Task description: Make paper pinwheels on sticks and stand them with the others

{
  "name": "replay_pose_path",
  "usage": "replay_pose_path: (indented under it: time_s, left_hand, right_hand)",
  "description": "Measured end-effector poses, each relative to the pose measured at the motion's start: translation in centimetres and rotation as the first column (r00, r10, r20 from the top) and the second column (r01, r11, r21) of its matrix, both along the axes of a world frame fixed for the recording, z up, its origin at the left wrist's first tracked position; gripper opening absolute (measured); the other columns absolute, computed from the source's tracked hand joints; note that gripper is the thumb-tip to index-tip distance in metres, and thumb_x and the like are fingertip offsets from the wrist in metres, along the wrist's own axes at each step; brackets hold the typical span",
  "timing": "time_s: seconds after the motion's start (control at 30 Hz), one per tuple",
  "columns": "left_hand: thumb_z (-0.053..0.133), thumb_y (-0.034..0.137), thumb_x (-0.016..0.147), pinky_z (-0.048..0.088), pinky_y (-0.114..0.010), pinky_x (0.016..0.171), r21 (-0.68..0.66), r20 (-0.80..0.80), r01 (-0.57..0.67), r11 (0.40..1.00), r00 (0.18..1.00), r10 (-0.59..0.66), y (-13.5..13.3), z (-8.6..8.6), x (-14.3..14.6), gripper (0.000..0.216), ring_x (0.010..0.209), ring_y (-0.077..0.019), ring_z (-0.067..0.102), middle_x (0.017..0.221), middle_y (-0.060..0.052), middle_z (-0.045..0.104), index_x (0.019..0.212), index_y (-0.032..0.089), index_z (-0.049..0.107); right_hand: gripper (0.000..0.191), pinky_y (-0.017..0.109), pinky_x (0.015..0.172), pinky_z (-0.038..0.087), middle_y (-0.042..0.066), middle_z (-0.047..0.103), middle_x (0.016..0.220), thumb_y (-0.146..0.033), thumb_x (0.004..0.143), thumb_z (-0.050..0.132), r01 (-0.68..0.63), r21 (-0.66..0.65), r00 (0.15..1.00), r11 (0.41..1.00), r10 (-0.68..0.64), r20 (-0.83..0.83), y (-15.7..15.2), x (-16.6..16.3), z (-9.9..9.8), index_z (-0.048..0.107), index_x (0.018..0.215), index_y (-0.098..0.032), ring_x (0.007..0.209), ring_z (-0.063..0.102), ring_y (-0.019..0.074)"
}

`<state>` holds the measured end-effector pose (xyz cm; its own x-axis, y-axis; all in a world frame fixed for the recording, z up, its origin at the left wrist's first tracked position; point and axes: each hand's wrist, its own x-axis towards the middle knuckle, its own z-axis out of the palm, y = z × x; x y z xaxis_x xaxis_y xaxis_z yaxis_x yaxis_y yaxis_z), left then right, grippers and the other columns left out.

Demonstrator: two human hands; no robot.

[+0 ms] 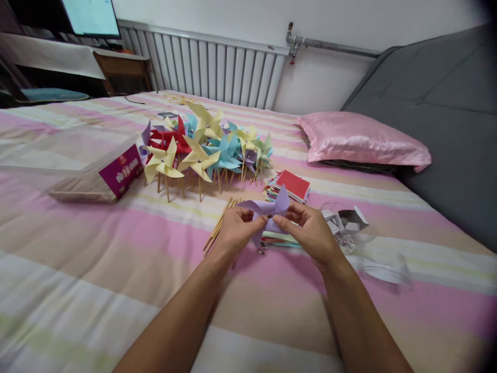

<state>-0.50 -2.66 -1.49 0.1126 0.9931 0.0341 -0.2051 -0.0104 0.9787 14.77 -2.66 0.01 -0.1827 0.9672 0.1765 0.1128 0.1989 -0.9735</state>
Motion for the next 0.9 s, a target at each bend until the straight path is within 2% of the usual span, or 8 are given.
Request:
replay_pose_path:
  time_s: [0.27, 0.33, 0.4, 0.47, 0.57, 0.73, 0.8, 0.9]
  left_hand:
    - [0.069, 0.023, 0.063, 0.046, -0.025, 0.06, 0.011, -0.085, 0.09, 0.996, 0.992, -0.089, 0.1, 0.1, -0.4, 0.017, 0.064, -0.0152, 0.062, 0.07, -0.005, 0.069, 0.077, 0.013, 0.071]
    - [0.07, 0.023, 0.061, 0.046, -0.025, 0.063, 0.03, -0.1, -0.022, 0.999, 0.995, 0.025, 0.4, 0.4, -1.1, 0.017, 0.066, -0.015, 0.062, 0.073, -0.006, 0.069, 0.075, 0.013, 0.071]
    - [0.068, 0.025, 0.063, 0.046, -0.024, 0.062, 0.068, -0.142, -0.234, 0.97, 0.96, 0.242, 0.9, 0.5, -2.0, 0.014, 0.066, -0.015, 0.061, 0.072, -0.006, 0.069, 0.072, 0.014, 0.07]
    - [0.065, 0.026, 0.065, 0.044, -0.025, 0.061, 0.142, -0.256, -0.394, 0.908, 0.872, 0.418, 1.2, 0.4, -2.7, 0.014, 0.066, -0.0161, 0.061, 0.07, -0.006, 0.069, 0.071, 0.015, 0.07]
    - [0.064, 0.029, 0.065, 0.041, -0.028, 0.06, 0.234, -0.545, -0.429, 0.872, 0.685, 0.484, 1.3, 0.1, -3.1, 0.013, 0.064, -0.0189, 0.06, 0.067, -0.006, 0.068, 0.068, 0.018, 0.071]
    - [0.06, 0.027, 0.065, 0.038, -0.029, 0.058, 0.199, -0.903, -0.339, 0.92, 0.302, 0.306, 0.7, 0.6, -2.4, 0.012, 0.068, -0.0228, 0.06, 0.069, -0.005, 0.069, 0.068, 0.024, 0.072]
    - [0.057, 0.024, 0.065, 0.038, -0.03, 0.057, 0.16, -0.951, -0.279, 0.947, 0.213, 0.224, 0.6, 0.7, -2.1, 0.016, 0.07, -0.0243, 0.061, 0.07, -0.005, 0.07, 0.069, 0.025, 0.073]
    - [0.055, 0.022, 0.065, 0.039, -0.031, 0.058, 0.14, -0.969, -0.225, 0.964, 0.171, 0.18, 0.6, 0.6, -1.9, 0.019, 0.071, -0.0252, 0.061, 0.07, -0.006, 0.07, 0.069, 0.026, 0.073]
  right_hand:
    - [0.02, 0.025, 0.05, 0.042, 0.0, 0.065, 0.061, -0.033, 0.062, 0.076, 0.103, -0.061, 0.995, 0.993, -0.102, 0.024, 0.5, 1.2, -0.4, 0.071, 0.072, -0.015, 0.053, 0.055, 0.013]
    - [0.022, 0.023, 0.047, 0.038, -0.001, 0.062, 0.057, -0.032, 0.059, 0.079, 0.176, -0.115, 0.98, 0.978, -0.185, -0.068, 0.7, 1.6, -0.3, 0.07, 0.071, -0.016, 0.05, 0.051, 0.0105]
    - [0.026, 0.023, 0.048, 0.038, -0.001, 0.064, 0.06, -0.032, 0.055, 0.081, 0.213, -0.182, 0.951, 0.96, -0.247, -0.185, 0.9, 1.9, -0.2, 0.07, 0.072, -0.016, 0.053, 0.051, 0.0104]
    - [0.029, 0.024, 0.052, 0.041, 0.001, 0.066, 0.065, -0.032, 0.051, 0.083, 0.201, -0.239, 0.92, 0.95, -0.267, -0.288, 1.1, 2.0, 0.0, 0.07, 0.072, -0.016, 0.058, 0.055, 0.0117]
    - [0.03, 0.025, 0.056, 0.043, 0.002, 0.068, 0.07, -0.031, 0.049, 0.084, 0.142, -0.287, 0.896, 0.947, -0.246, -0.369, 1.1, 2.0, 0.1, 0.07, 0.072, -0.016, 0.063, 0.057, 0.013]
    - [0.029, 0.024, 0.056, 0.043, 0.0, 0.068, 0.07, -0.03, 0.051, 0.085, 0.065, -0.327, 0.89, 0.943, -0.203, -0.408, 1.1, 2.1, 0.1, 0.071, 0.073, -0.017, 0.063, 0.057, 0.0114]
    - [0.028, 0.023, 0.056, 0.043, 0.0, 0.067, 0.07, -0.029, 0.05, 0.085, 0.057, -0.33, 0.887, 0.942, -0.199, -0.416, 1.1, 2.1, 0.0, 0.071, 0.071, -0.017, 0.062, 0.056, 0.0106]
    - [0.028, 0.022, 0.056, 0.043, -0.001, 0.067, 0.069, -0.029, 0.05, 0.085, 0.046, -0.331, 0.883, 0.942, -0.194, -0.428, 1.2, 2.1, -0.1, 0.071, 0.071, -0.017, 0.062, 0.055, 0.0096]
